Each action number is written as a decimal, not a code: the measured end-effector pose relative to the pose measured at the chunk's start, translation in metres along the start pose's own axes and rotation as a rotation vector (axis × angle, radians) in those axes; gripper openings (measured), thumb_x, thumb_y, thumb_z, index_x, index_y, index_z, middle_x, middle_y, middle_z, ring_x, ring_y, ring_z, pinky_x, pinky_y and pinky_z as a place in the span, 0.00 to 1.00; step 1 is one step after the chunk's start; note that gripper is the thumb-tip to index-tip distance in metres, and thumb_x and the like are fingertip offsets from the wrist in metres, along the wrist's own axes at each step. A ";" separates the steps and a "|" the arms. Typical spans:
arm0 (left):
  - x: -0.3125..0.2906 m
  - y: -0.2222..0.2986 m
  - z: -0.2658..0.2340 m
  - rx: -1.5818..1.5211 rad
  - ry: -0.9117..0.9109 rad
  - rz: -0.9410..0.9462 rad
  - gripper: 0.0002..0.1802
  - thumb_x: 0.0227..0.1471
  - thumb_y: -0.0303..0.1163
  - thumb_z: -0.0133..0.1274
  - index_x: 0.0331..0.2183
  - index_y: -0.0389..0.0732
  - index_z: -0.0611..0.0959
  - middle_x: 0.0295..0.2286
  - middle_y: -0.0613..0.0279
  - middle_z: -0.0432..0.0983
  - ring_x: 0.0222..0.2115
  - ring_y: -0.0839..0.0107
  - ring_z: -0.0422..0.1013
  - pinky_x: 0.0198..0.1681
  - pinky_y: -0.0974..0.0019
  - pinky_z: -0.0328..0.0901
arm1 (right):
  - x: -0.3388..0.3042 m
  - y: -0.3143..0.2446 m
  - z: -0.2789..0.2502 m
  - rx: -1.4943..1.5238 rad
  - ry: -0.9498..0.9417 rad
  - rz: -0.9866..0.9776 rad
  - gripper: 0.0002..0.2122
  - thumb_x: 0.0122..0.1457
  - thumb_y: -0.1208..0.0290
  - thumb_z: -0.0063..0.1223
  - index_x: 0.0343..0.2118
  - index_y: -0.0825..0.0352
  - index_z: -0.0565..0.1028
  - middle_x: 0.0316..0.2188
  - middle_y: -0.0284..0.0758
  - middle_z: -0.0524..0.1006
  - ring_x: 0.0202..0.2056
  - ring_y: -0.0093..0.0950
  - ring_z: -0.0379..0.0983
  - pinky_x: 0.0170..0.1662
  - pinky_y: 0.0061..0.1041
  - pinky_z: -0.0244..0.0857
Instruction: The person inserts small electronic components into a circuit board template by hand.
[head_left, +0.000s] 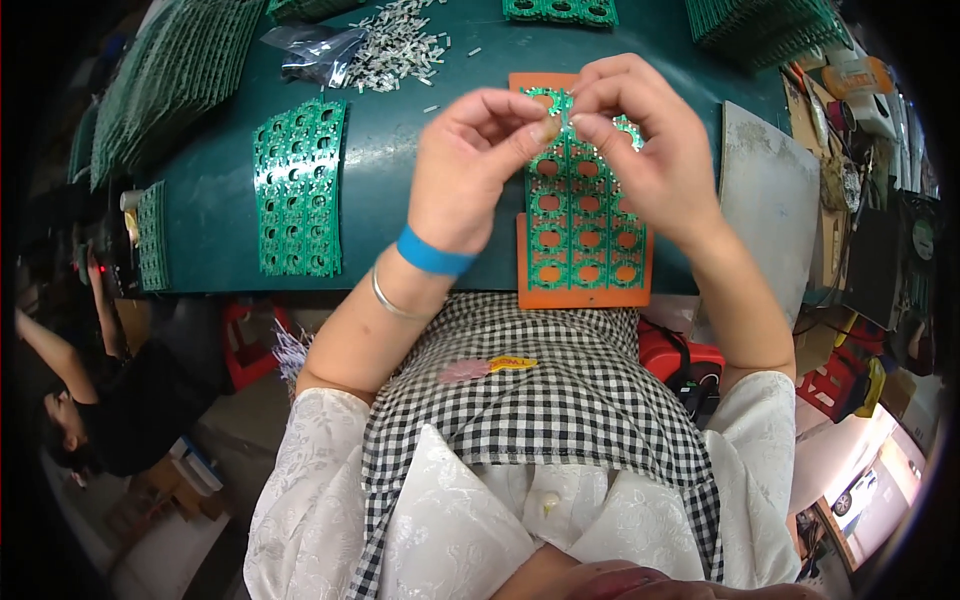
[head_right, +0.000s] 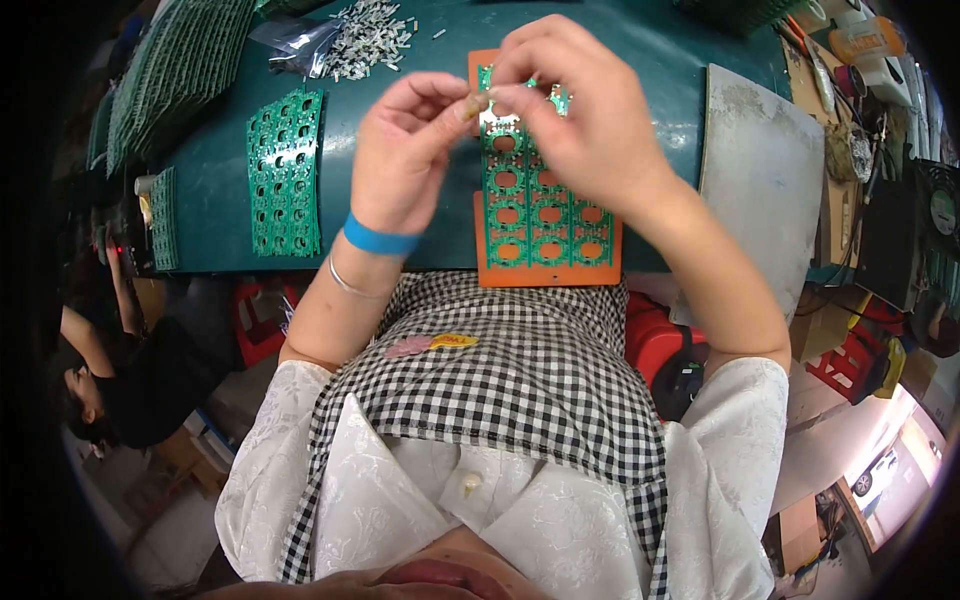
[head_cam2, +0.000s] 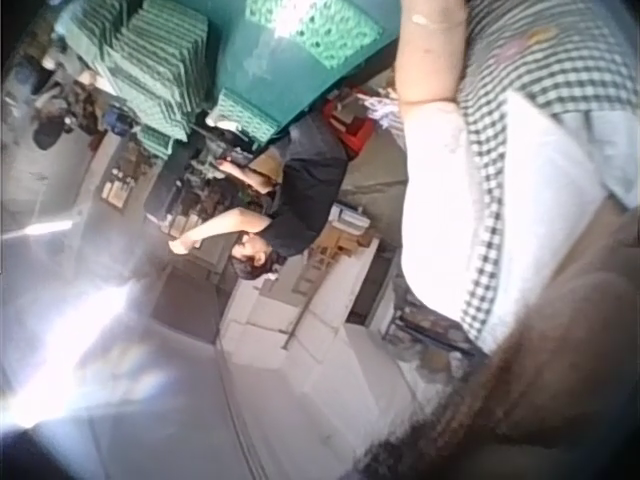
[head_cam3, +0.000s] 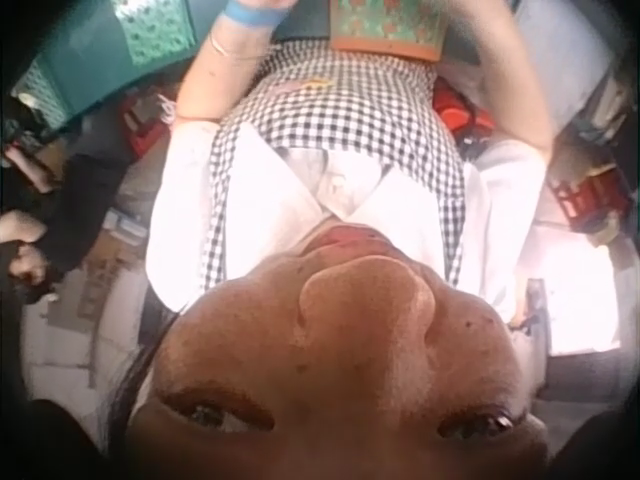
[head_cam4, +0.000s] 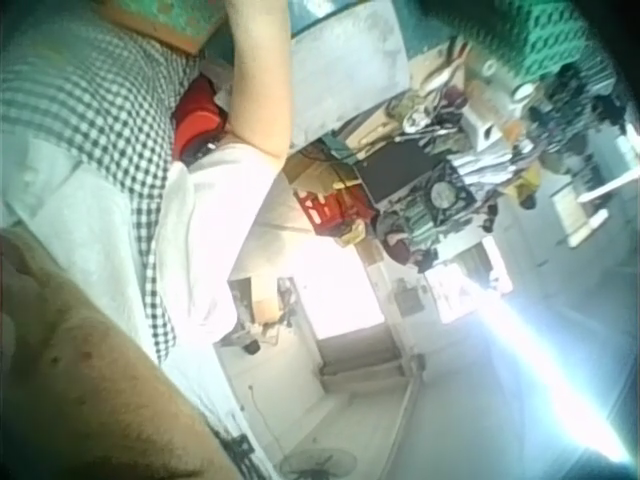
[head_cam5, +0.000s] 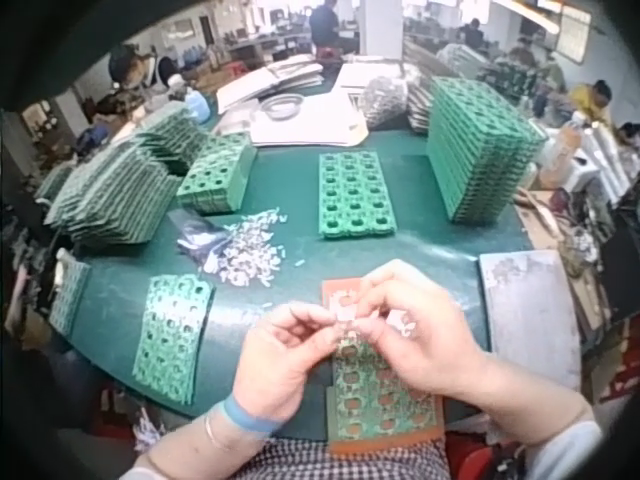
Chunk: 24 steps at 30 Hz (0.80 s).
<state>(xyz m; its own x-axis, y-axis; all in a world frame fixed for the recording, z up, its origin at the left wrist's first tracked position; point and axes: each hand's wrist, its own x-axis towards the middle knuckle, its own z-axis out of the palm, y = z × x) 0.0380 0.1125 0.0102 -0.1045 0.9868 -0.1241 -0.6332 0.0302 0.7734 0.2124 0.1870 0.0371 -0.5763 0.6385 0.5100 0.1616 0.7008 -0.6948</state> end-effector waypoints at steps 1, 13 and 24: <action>0.011 0.006 -0.008 0.380 0.027 0.133 0.08 0.51 0.25 0.62 0.36 0.37 0.82 0.31 0.64 0.80 0.32 0.76 0.75 0.36 0.71 0.71 | 0.001 0.005 -0.006 0.129 -0.024 0.182 0.04 0.55 0.79 0.58 0.33 0.71 0.75 0.37 0.33 0.74 0.35 0.21 0.72 0.38 0.20 0.68; 0.114 0.008 -0.072 1.926 0.226 0.379 0.11 0.48 0.45 0.61 0.28 0.50 0.87 0.32 0.64 0.81 0.40 0.58 0.72 0.40 0.48 0.61 | -0.023 0.064 -0.036 -0.154 -0.196 0.361 0.02 0.57 0.79 0.54 0.31 0.70 0.73 0.33 0.35 0.72 0.29 0.30 0.74 0.33 0.29 0.67; 0.108 0.017 -0.074 1.856 0.047 0.473 0.11 0.51 0.37 0.61 0.29 0.39 0.82 0.26 0.55 0.78 0.28 0.55 0.74 0.32 0.57 0.68 | -0.035 0.061 -0.035 -0.274 -0.194 0.224 0.05 0.53 0.79 0.59 0.27 0.69 0.72 0.31 0.35 0.72 0.34 0.36 0.72 0.37 0.33 0.67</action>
<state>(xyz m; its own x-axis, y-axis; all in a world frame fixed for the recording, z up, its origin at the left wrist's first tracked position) -0.0407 0.2074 -0.0365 -0.0352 0.9608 0.2751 0.9401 -0.0616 0.3354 0.2709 0.2182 -0.0054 -0.6389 0.7315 0.2380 0.4926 0.6267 -0.6038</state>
